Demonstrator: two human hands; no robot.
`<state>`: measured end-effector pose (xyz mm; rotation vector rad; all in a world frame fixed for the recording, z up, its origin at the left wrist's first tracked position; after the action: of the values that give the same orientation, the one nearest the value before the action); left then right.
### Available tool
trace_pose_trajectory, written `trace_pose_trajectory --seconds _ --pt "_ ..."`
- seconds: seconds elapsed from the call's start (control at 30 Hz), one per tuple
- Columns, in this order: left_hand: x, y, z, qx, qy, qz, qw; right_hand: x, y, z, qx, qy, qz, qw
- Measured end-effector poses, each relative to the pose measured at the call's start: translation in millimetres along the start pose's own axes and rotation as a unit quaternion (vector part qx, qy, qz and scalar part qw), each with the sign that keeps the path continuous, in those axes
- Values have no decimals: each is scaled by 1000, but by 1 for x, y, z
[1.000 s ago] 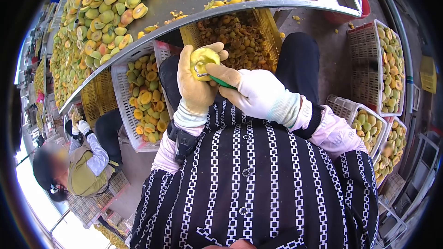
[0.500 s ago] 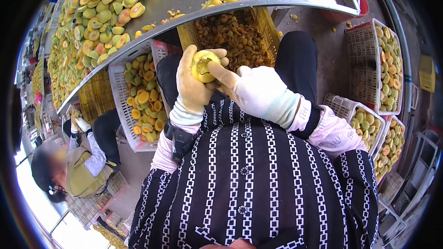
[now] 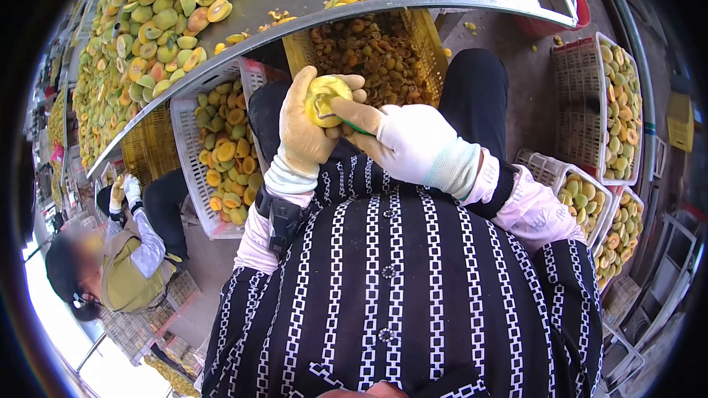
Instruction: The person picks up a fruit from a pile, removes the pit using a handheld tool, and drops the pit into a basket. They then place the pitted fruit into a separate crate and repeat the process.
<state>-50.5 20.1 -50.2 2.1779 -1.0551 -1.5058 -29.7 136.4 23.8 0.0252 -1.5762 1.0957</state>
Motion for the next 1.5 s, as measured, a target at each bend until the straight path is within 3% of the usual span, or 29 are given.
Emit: trace_pose_trajectory --seconds 0.13,0.2,0.27,0.37,0.4,0.43,0.47,0.53,0.57,0.6,0.67,0.7,0.73,0.8,0.9,0.93,1.0,1.07,1.1,1.17,1.27,1.3,1.33,1.4,1.5 --pt "3 0 1 -1 -9 10 1000 -2 6 1 -20 -9 63 998" --pt "4 4 1 -21 -6 33 999 0 13 2 -100 -40 285 953" --pt "2 7 0 -39 -3 58 998 -8 19 4 -105 -43 276 954" --pt "-1 16 -3 -91 27 115 989 -3 14 5 -29 8 203 979" --pt "4 21 -2 -108 44 156 981 -7 21 3 -161 -109 301 934" --pt "9 27 -3 -125 62 197 970 -19 24 -10 -287 -223 386 848" --pt "12 30 -5 -128 65 199 969 -19 24 -9 -282 -225 387 849" --pt "16 64 -19 -275 103 322 900 -8 35 -2 -281 -166 297 898" --pt "15 84 -30 -418 89 483 764 1 41 5 -58 42 36 997" --pt "15 100 -44 -466 107 510 715 8 43 7 -68 54 -121 989" --pt "7 128 -67 -522 180 576 603 14 58 18 -128 0 -200 971" --pt "67 149 -94 -461 253 647 552 22 63 17 -124 65 -96 986" --pt "116 159 -107 -334 357 676 550 25 74 13 -118 125 14 985" --pt "179 166 -142 -248 435 712 493 34 99 24 -101 192 58 974" --pt "214 171 -163 -305 466 697 451 51 140 60 -139 225 76 961" --pt "205 179 -153 -307 469 695 450 56 150 76 -127 240 49 961" --pt "198 192 -106 -356 370 482 710 55 171 102 -142 262 152 942" --pt "159 213 -48 -388 292 547 682 47 194 121 -216 225 148 938" --pt "147 222 -19 -373 295 571 670 44 201 129 -212 226 149 939" --pt "133 240 38 -339 305 602 656 51 209 130 -201 323 60 923" --pt "127 258 108 -238 345 669 614 52 203 126 -257 301 142 907" --pt "138 258 135 -201 337 691 606 53 198 127 -237 309 105 915" --pt "142 258 154 -218 329 703 592 56 188 128 -169 338 46 925" --pt "150 259 176 -205 386 720 538 57 186 128 -157 344 31 925" --pt "141 256 184 -297 403 680 536 55 189 130 -140 346 16 928"
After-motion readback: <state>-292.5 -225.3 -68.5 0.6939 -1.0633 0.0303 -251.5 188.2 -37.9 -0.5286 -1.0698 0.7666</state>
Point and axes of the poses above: each hand's wrist, its own z-axis towards the middle knuckle, its own x-axis out of the back of the hand, y = z × x, the point moved 8 cm from there along z, towards the middle knuckle, and after that the axes turned 6 degrees about -z, right-handed, at the moved point
